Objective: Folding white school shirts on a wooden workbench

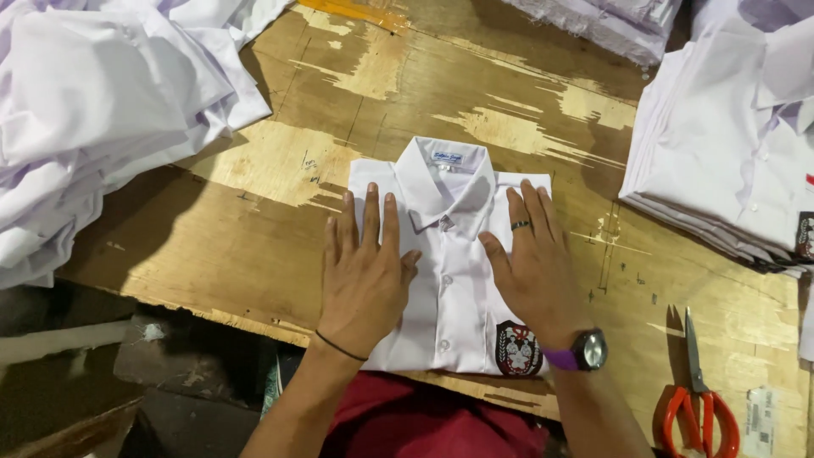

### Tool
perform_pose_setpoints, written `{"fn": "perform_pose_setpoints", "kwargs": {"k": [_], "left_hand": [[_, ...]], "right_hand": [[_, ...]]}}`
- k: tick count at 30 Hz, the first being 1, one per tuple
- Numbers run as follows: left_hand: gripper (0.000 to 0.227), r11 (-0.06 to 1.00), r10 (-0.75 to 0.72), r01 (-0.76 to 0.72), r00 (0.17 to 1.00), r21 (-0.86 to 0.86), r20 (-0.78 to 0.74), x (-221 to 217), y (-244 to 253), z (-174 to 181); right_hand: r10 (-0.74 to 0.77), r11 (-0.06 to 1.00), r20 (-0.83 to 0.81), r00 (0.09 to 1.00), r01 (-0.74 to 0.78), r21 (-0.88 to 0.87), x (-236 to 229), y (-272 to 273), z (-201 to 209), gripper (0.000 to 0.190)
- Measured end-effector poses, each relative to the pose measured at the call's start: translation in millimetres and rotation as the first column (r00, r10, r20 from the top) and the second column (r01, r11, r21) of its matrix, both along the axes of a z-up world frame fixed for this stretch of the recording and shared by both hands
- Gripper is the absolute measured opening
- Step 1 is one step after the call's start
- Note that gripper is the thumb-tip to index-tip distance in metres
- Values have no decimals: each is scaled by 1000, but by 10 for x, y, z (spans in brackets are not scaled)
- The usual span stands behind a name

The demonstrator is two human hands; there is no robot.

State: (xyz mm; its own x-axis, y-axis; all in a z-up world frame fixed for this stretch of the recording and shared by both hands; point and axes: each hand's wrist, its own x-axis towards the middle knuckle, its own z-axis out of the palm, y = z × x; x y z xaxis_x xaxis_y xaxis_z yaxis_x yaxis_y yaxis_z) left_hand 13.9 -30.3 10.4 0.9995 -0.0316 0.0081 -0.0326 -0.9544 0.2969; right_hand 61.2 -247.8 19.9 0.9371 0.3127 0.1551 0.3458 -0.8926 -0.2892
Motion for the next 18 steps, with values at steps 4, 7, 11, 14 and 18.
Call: {"fn": "perform_pose_setpoints", "kwargs": {"k": [4, 7, 11, 14, 18], "left_hand": [[75, 999, -47, 46, 999, -26, -17, 197, -28, 104], [74, 1000, -22, 23, 999, -20, 35, 312, 45, -113], [80, 1000, -9, 9, 999, 13, 32, 340, 135, -284], [80, 1000, -3, 3, 1000, -3, -18, 347, 156, -257], [75, 998, -30, 29, 999, -49, -31, 333, 203, -234]], "right_hand": [[1, 1000, -23, 1000, -1, 9, 195, 45, -229, 72], [22, 983, 71, 997, -8, -183, 225, 59, -366, 73], [2, 979, 19, 1000, 2, -205, 245, 45, -357, 76], [-16, 981, 3, 1000, 16, -196, 270, 34, -385, 78], [-41, 990, -33, 999, 36, -136, 295, -5, -454, 78]]}}
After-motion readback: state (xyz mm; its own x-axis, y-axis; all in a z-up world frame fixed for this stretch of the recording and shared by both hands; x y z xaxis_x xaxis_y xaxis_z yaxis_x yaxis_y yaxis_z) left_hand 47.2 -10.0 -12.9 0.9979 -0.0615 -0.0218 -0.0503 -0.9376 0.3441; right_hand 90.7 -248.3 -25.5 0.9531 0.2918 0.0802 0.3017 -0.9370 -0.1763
